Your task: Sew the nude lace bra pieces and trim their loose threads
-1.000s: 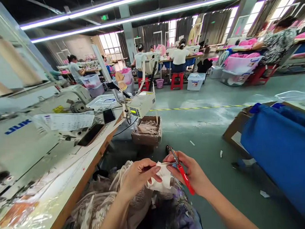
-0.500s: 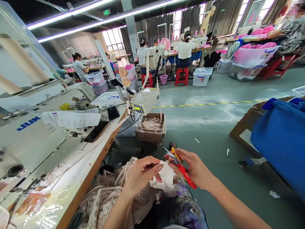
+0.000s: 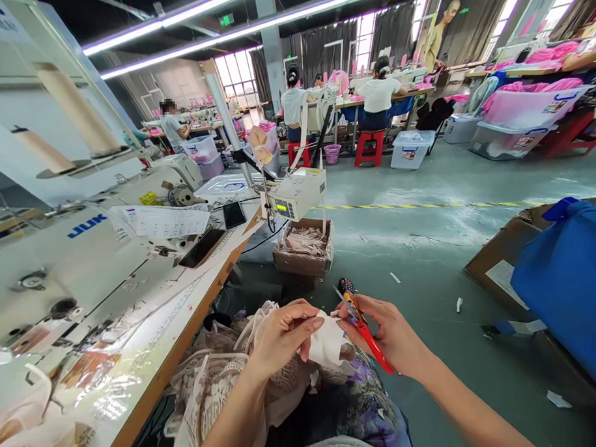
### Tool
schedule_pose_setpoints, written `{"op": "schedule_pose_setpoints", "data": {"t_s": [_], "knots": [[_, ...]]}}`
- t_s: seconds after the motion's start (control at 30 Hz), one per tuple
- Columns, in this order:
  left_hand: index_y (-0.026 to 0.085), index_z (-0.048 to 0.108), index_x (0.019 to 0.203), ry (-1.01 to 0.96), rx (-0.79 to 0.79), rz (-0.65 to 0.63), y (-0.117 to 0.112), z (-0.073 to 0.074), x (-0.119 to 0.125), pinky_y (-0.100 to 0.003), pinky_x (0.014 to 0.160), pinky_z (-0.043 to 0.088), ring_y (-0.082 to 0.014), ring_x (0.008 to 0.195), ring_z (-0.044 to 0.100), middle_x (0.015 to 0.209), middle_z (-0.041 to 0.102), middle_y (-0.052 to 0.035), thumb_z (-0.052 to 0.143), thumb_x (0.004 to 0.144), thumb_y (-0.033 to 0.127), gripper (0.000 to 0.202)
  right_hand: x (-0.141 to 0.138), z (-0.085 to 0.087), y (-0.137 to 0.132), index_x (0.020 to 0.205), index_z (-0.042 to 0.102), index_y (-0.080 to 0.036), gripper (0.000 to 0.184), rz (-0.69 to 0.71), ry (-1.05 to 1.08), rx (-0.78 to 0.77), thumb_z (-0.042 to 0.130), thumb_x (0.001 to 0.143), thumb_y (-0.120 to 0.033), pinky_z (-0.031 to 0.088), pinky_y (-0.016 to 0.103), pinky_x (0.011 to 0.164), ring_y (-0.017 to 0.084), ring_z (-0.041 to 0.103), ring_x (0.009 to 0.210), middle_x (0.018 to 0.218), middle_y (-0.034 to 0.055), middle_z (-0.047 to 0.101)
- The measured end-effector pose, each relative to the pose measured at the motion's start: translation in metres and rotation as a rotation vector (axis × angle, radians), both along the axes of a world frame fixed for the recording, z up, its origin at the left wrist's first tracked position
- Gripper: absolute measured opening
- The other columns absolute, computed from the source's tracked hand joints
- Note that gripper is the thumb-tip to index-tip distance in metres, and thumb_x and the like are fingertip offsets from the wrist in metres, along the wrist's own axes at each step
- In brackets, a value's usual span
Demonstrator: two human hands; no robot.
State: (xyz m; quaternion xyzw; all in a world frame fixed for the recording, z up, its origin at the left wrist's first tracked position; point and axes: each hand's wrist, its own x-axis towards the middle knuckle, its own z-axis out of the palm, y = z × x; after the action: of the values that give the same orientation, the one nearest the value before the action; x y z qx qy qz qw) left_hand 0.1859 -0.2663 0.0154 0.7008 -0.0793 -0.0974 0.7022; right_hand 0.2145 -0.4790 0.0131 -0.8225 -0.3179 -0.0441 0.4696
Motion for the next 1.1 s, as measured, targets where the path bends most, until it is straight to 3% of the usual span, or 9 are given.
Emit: {"op": "schedule_pose_setpoints", "data": {"t_s": [0.23, 0.37, 0.57, 0.8, 0.97, 1.1], "knots": [[0.013, 0.067, 0.077, 0.060, -0.128, 0.053, 0.001, -0.009, -0.003, -0.017, 0.036, 0.020, 0.0015, 0.036, 0.036, 0.072, 0.045, 0.0051, 0.079, 0.074, 0.056, 0.045, -0.006, 0.011, 0.001, 0.083, 0.053, -0.021, 0.037, 0.061, 0.120, -0.050, 0.048, 0.097, -0.055, 0.041, 0.026, 0.057, 0.011, 0.046, 0.053, 0.068, -0.0008, 0.059], [0.012, 0.071, 0.078, 0.134, -0.170, 0.059, 0.003, -0.015, -0.007, -0.019, 0.039, 0.017, 0.0015, 0.042, 0.030, 0.073, 0.044, 0.0041, 0.082, 0.069, 0.058, 0.048, -0.003, 0.026, -0.009, 0.081, 0.048, -0.023, 0.039, 0.123, 0.054, -0.278, 0.043, 0.097, -0.058, 0.037, 0.026, 0.054, 0.013, 0.045, 0.055, 0.065, -0.0019, 0.055], [0.011, 0.069, 0.074, 0.184, -0.203, 0.053, 0.004, -0.015, -0.011, -0.019, 0.041, 0.017, 0.0011, 0.045, 0.029, 0.073, 0.047, 0.0034, 0.086, 0.064, 0.057, 0.050, 0.010, 0.036, -0.025, 0.074, 0.048, -0.024, 0.039, 0.138, -0.127, -0.702, 0.054, 0.091, -0.058, 0.033, 0.028, 0.054, 0.017, 0.052, 0.057, 0.071, 0.0008, 0.058], [0.012, 0.063, 0.068, 0.228, -0.224, 0.033, 0.000, -0.012, -0.010, -0.018, 0.040, 0.014, 0.0024, 0.042, 0.026, 0.070, 0.040, 0.0066, 0.088, 0.061, 0.054, 0.050, 0.007, 0.048, -0.026, 0.077, 0.056, -0.023, 0.032, 0.133, -0.125, -0.825, 0.058, 0.091, -0.051, 0.031, 0.029, 0.056, 0.018, 0.055, 0.059, 0.074, 0.0033, 0.063], [0.011, 0.060, 0.068, 0.244, -0.194, 0.016, -0.002, -0.011, -0.011, -0.019, 0.039, 0.012, 0.0028, 0.041, 0.025, 0.070, 0.041, 0.0067, 0.087, 0.060, 0.057, 0.053, 0.004, 0.046, -0.025, 0.072, 0.058, -0.021, 0.015, 0.057, -0.189, -0.896, 0.059, 0.086, -0.027, 0.026, 0.029, 0.052, 0.018, 0.055, 0.055, 0.069, 0.0045, 0.062], [0.012, 0.058, 0.067, 0.259, -0.206, 0.012, -0.005, -0.015, -0.011, -0.020, 0.038, 0.012, 0.0022, 0.041, 0.023, 0.067, 0.039, 0.0071, 0.086, 0.063, 0.056, 0.053, 0.002, 0.044, -0.029, 0.067, 0.057, -0.020, 0.013, 0.047, -0.165, -0.990, 0.056, 0.076, -0.011, 0.025, 0.028, 0.052, 0.016, 0.054, 0.051, 0.065, 0.0050, 0.063]]}}
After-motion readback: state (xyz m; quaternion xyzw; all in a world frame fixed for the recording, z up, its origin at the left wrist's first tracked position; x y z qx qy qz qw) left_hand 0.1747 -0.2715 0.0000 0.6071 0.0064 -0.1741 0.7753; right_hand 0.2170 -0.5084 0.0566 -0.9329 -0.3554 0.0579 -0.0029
